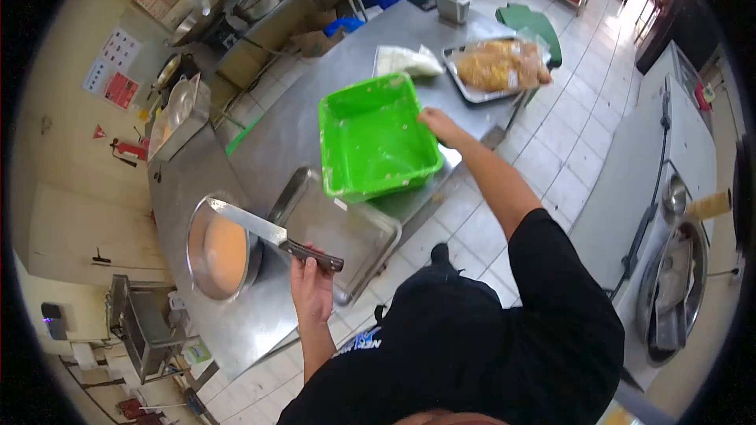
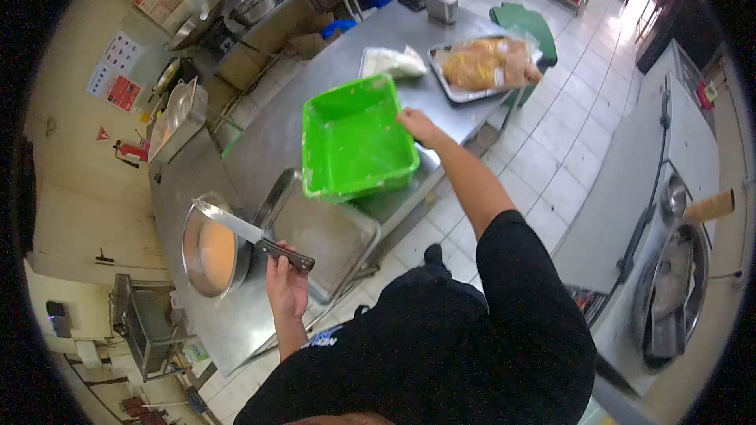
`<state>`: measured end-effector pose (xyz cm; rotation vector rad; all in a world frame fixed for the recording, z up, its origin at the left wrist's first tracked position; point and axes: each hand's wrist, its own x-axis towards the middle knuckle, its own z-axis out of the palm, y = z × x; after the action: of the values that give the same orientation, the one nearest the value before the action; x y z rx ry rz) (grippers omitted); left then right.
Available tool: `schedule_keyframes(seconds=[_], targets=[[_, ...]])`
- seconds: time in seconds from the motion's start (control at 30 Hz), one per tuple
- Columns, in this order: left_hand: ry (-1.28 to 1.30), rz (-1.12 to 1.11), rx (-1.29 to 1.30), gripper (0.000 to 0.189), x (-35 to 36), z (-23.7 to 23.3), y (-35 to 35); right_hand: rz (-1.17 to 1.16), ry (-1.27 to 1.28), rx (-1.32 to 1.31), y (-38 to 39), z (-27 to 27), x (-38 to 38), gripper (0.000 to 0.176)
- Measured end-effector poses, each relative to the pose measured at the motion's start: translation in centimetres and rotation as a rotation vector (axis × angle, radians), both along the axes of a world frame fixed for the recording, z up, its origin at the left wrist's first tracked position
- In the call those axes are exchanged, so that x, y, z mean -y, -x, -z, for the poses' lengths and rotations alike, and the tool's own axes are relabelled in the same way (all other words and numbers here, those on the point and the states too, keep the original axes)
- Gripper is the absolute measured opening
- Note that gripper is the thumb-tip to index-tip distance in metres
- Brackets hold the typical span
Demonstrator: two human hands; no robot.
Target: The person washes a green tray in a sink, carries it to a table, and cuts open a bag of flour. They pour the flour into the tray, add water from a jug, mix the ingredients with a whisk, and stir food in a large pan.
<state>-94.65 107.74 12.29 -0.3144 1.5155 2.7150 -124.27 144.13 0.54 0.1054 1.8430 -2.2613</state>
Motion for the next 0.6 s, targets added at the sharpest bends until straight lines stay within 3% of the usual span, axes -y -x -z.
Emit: schedule_keyframes(seconds=[0.07, 0.1, 0.2, 0.27, 0.33, 0.43, 0.53, 0.6], targets=[[0.062, -0.029, -0.027, 0.038, -4.3, -0.4, 3.6, -0.084, -0.176, -0.105, 3.6, 2.7, -1.3, 0.025], [0.074, -0.034, -0.038, 0.038, -6.6, -1.3, 5.7, -0.160, -0.238, -0.024, 4.2, 1.1, -1.8, 0.035], [0.143, -0.030, -0.038, 0.035, -13.5, -1.9, 12.2, 0.148, -1.390, -0.607, 3.5, -3.1, -2.6, 0.049], [0.218, -0.026, -0.013, 0.032, -17.9, -1.6, 15.8, 0.160, -0.927, -0.774, 4.2, -4.3, -3.2, 0.060], [0.272, -0.009, -0.041, 0.030, -24.0, -0.5, 19.8, -0.434, -0.133, -0.227, -0.4, -9.2, -4.8, 0.057], [0.498, 0.032, -0.163, 0.030, -31.9, 1.3, 24.0, -0.399, 0.043, -0.046, -2.2, -10.3, -8.6, 0.050], [1.017, 0.104, -0.367, 0.033, -38.7, 0.4, 27.6, -0.288, -0.294, -0.110, 1.4, -11.1, -15.6, 0.043], [0.956, 0.267, -0.358, 0.035, -41.5, -0.6, 29.7, -0.238, -0.384, -0.258, 3.9, -9.8, -20.1, 0.039]])
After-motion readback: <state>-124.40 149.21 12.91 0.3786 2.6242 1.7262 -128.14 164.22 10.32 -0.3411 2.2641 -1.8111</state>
